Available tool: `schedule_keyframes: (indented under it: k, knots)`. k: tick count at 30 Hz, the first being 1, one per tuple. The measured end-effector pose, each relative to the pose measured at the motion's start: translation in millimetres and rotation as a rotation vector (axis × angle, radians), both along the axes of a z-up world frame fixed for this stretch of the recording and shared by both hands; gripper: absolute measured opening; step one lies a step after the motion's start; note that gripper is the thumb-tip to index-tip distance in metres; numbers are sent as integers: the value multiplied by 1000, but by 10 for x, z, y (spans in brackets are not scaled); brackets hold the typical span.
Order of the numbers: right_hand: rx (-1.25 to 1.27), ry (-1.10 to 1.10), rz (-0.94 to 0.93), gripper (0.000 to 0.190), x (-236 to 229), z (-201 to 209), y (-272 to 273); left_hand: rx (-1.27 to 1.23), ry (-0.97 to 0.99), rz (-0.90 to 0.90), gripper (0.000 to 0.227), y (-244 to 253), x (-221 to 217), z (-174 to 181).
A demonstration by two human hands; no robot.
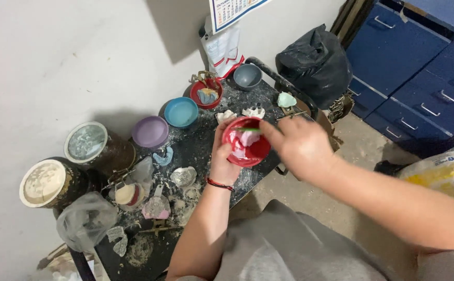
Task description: The person pours a white powder from a bag into a red bowl, adds water from a blue bowl, and mixes the contents with a green spatula. They then apply the pink mixture to a small object and later mix the remaining contents in the red bowl.
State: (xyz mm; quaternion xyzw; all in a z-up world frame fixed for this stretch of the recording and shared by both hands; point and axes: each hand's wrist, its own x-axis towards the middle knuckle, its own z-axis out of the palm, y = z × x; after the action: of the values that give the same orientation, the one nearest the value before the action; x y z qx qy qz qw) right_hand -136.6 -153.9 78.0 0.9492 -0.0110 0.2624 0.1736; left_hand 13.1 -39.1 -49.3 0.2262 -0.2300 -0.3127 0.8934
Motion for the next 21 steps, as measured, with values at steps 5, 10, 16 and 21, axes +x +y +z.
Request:
schedule_keyframes:
  k: [5, 10, 16, 21]
  knots:
    - [92, 153, 24, 21, -131, -141, 335, 25, 118, -14, 66, -42, 125, -86]
    - [32, 46, -39, 24, -39, -103, 309, 85, 156, 39, 66, -98, 46, -11]
    - [135, 176, 19, 17, 4, -86, 261, 218, 54, 143, 57, -59, 45, -73]
    - [130, 221, 49, 19, -50, -66, 489, 252, 54, 194, 55, -35, 69, -82]
